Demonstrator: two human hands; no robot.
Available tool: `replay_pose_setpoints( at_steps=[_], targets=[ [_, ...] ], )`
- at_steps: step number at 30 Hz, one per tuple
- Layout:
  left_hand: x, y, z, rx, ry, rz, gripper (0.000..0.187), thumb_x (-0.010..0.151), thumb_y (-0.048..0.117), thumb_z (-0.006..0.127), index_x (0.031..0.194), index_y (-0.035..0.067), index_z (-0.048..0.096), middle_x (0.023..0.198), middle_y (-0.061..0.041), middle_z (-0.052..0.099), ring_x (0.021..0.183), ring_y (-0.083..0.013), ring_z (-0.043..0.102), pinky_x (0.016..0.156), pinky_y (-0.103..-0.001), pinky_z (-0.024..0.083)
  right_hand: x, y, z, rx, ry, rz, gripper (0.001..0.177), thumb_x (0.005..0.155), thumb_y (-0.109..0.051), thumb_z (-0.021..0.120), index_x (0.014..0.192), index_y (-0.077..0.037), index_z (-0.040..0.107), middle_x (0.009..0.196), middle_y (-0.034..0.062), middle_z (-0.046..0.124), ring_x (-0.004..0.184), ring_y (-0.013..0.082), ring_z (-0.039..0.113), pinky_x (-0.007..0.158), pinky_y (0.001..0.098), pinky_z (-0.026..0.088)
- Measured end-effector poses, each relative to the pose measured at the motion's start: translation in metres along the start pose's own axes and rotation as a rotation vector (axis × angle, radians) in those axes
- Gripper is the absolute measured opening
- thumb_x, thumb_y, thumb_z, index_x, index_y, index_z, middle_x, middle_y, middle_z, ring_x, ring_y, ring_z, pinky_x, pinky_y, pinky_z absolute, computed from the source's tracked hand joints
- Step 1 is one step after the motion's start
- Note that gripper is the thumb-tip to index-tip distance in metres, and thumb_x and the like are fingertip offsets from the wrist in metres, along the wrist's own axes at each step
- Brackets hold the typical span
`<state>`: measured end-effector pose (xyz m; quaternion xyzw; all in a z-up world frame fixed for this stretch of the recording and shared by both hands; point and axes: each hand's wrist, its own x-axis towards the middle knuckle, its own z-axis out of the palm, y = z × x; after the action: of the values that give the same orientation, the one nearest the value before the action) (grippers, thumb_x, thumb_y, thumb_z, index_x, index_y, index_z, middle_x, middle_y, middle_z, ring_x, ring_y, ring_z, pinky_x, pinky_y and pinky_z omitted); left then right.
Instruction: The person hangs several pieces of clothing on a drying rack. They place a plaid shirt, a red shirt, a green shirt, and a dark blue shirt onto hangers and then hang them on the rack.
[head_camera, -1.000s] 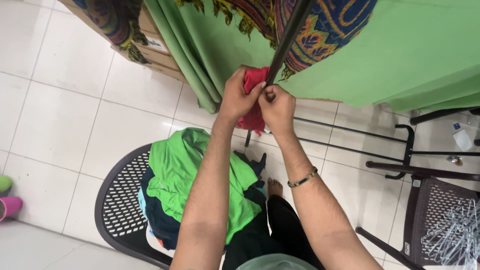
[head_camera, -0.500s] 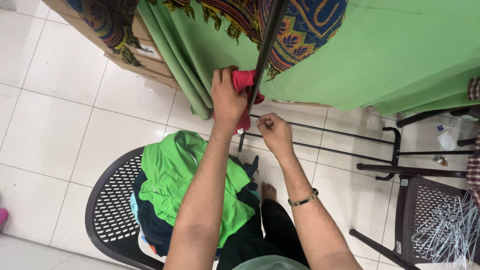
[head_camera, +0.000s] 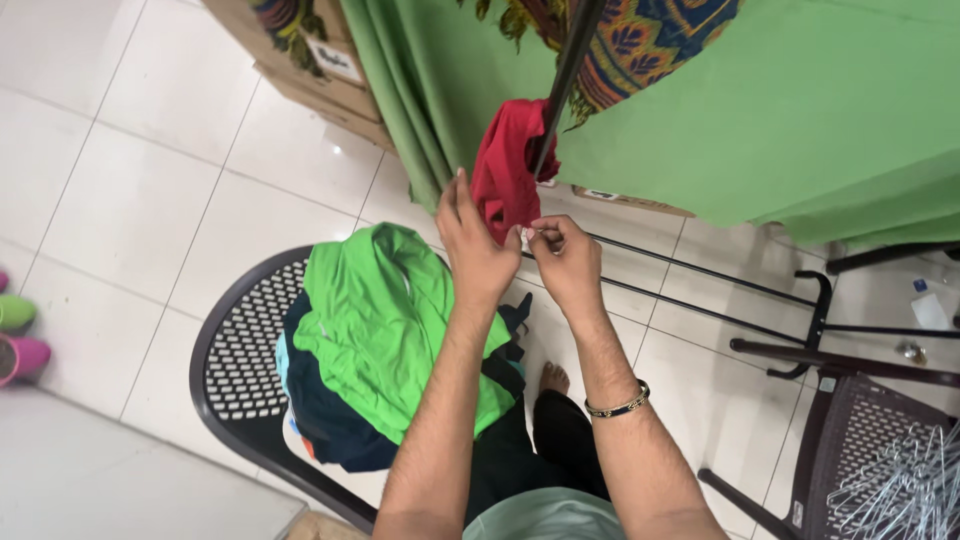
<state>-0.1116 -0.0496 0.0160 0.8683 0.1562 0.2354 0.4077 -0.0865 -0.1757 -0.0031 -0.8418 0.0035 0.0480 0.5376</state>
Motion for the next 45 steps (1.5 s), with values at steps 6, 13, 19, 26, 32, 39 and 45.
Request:
replay_pose_setpoints(
  at_steps=[6, 13, 19, 26, 32, 39, 45],
  targets=[
    [-0.057, 0.013, -0.010, -0.035, 0.082, -0.071, 0.087, 0.076, 0.006, 0.078, 0.153, 0.000, 0.037, 0.144, -0.025, 0.046, 0.134, -0.0441, 0.045, 0.115, -0.050, 0.037, -0.026, -0.006, -0.011, 0.097, -0.120, -0.143, 0.016, 0.092, -0.013, 0.074, 0.103, -0.001, 0.072, 0.086, 0.0070, 0.077, 0.074, 0.0103, 0.074, 0.068, 0.0262, 0.058],
    [-0.126, 0.011, -0.025, -0.025, 0.156, -0.246, 0.075, 0.080, 0.004, 0.075, 0.148, 0.001, 0.043, 0.138, -0.023, 0.051, 0.129, -0.0412, 0.052, 0.109, -0.046, 0.044, -0.056, -0.008, 0.000, 0.052, -0.350, -0.057, 0.016, 0.092, -0.013, 0.074, 0.101, -0.001, 0.072, 0.080, 0.0070, 0.075, 0.066, 0.0127, 0.070, 0.061, 0.0279, 0.055],
    [-0.174, -0.020, -0.038, -0.068, 0.198, -0.493, 0.066, 0.083, 0.004, 0.072, 0.144, 0.003, 0.049, 0.131, -0.017, 0.057, 0.114, -0.0293, 0.065, 0.096, -0.040, 0.052, -0.082, 0.005, 0.036, -0.055, -0.535, -0.154, 0.018, 0.091, -0.018, 0.073, 0.101, -0.004, 0.074, 0.080, 0.0068, 0.076, 0.070, 0.0143, 0.072, 0.065, 0.0297, 0.056],
    [-0.229, -0.115, -0.063, -0.137, 0.439, -0.774, 0.046, 0.086, 0.008, 0.072, 0.130, 0.002, 0.061, 0.114, -0.013, 0.070, 0.090, -0.0221, 0.073, 0.077, -0.035, 0.058, -0.116, 0.019, 0.096, -0.177, -0.717, -0.185, 0.021, 0.090, -0.024, 0.074, 0.101, -0.005, 0.075, 0.081, 0.0074, 0.077, 0.072, 0.0162, 0.075, 0.069, 0.0313, 0.057],
    [-0.234, -0.220, -0.082, 0.010, 0.538, -0.840, 0.032, 0.095, 0.017, 0.069, 0.122, 0.001, 0.066, 0.102, -0.014, 0.074, 0.086, -0.0268, 0.073, 0.077, -0.037, 0.058, -0.127, 0.016, 0.152, -0.219, -0.782, -0.243, 0.022, 0.089, -0.024, 0.075, 0.100, -0.005, 0.075, 0.083, 0.0085, 0.077, 0.073, 0.0164, 0.075, 0.070, 0.0309, 0.057],
    [-0.221, -0.327, -0.085, 0.184, 0.596, -1.145, 0.059, 0.082, 0.038, 0.085, 0.119, -0.002, 0.061, 0.099, -0.017, 0.071, 0.097, -0.0364, 0.066, 0.086, -0.047, 0.051, -0.141, 0.047, 0.204, -0.126, -0.777, -0.171, 0.023, 0.091, -0.022, 0.074, 0.104, -0.002, 0.073, 0.087, 0.0089, 0.078, 0.079, 0.0144, 0.075, 0.071, 0.0288, 0.058],
    [-0.226, -0.342, -0.078, 0.206, 0.479, -1.160, 0.043, 0.078, 0.027, 0.085, 0.114, 0.009, 0.071, 0.098, -0.014, 0.061, 0.091, -0.0336, 0.064, 0.081, -0.045, 0.051, -0.160, 0.074, 0.200, -0.191, -0.752, -0.016, 0.023, 0.091, -0.020, 0.075, 0.105, -0.002, 0.073, 0.085, 0.0087, 0.077, 0.077, 0.0144, 0.074, 0.070, 0.0282, 0.058]
  ],
)
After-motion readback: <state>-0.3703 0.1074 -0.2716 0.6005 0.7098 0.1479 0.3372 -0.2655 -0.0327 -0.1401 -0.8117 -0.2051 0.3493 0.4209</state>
